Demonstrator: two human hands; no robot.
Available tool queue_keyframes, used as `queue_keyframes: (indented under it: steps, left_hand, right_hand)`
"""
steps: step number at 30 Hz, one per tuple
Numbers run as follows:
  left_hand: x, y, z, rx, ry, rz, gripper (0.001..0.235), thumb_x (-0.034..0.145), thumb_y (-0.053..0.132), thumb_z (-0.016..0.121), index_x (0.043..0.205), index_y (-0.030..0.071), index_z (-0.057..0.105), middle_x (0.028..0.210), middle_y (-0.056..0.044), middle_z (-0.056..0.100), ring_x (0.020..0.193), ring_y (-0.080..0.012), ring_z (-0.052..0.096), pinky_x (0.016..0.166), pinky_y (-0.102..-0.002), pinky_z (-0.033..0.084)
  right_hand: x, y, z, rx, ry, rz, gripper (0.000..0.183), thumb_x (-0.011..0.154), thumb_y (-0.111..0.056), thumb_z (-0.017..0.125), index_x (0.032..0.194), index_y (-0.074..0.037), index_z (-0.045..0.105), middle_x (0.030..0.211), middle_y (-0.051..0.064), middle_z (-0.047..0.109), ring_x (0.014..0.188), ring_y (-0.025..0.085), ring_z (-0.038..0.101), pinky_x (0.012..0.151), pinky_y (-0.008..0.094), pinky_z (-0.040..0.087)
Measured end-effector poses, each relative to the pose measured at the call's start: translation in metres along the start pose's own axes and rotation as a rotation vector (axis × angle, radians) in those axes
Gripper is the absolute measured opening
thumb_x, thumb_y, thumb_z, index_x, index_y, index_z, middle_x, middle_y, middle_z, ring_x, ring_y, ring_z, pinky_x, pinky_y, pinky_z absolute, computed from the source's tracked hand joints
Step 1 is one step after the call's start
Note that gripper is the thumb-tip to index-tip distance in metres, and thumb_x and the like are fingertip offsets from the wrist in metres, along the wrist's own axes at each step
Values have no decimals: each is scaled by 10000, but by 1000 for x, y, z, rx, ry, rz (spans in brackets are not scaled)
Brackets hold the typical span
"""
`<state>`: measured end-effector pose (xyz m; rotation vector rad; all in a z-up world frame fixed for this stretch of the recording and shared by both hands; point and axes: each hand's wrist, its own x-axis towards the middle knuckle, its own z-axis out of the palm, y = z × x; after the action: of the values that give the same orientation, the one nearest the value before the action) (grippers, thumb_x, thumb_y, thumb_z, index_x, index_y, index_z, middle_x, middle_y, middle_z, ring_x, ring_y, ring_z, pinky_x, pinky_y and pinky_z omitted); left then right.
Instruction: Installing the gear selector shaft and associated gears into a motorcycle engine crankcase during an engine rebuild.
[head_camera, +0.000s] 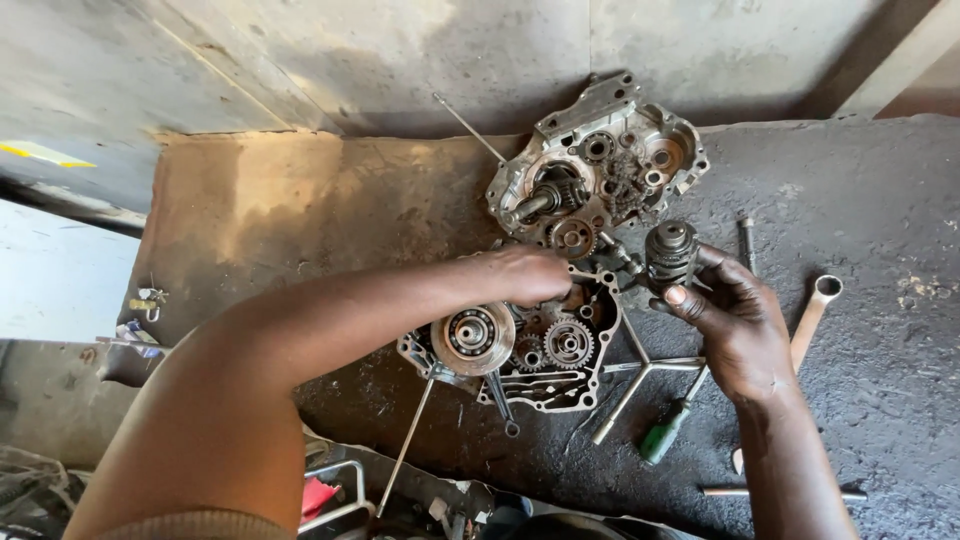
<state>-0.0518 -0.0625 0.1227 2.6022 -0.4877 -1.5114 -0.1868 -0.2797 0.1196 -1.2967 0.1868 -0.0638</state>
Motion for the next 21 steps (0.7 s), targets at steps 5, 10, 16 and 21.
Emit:
queue_keyframes:
  steps: [5, 10, 16, 21]
  left_hand:
    - [-43, -12, -20, 70, 482, 518, 78, 879, 196, 778, 831, 145, 744, 821, -2, 797, 621, -94, 707, 1313, -489, 92]
    - [-68, -42, -3, -836, 639, 543, 285, 837, 181, 842, 1022, -9, 737, 881, -213, 770, 744, -245, 783, 643, -320, 667]
    - [-61, -46, 17, -1178, 944, 619, 259, 807, 102, 861, 1025, 19, 750, 874, -194, 768, 786, -252, 761, 609, -349, 661]
    - [-88, -41, 18, -988, 1125, 556, 193, 849, 156, 804, 1040, 175, 796, 898, -118, 787, 798, -192, 773, 629, -292, 666]
  right_hand:
    - [-1, -4, 13, 33, -38, -1, 537, 800, -35, 717, 1326, -18, 608, 1258, 128, 696, 1144, 235, 657, 991, 362, 549]
    - [1, -9, 53, 8, -32, -22, 513, 840, 5, 743, 1335, 34, 611, 1098, 169, 631, 967, 263, 662, 825, 427, 606]
    - [-2, -8, 98, 9, -74, 56, 520, 834, -40, 779, 1329, 17, 629, 1094, 184, 636, 969, 264, 654, 819, 460, 617]
    - [-1, -5, 118, 12, -77, 110, 526, 842, -63, 781, 1340, -16, 621, 1115, 157, 613, 970, 264, 659, 801, 464, 630]
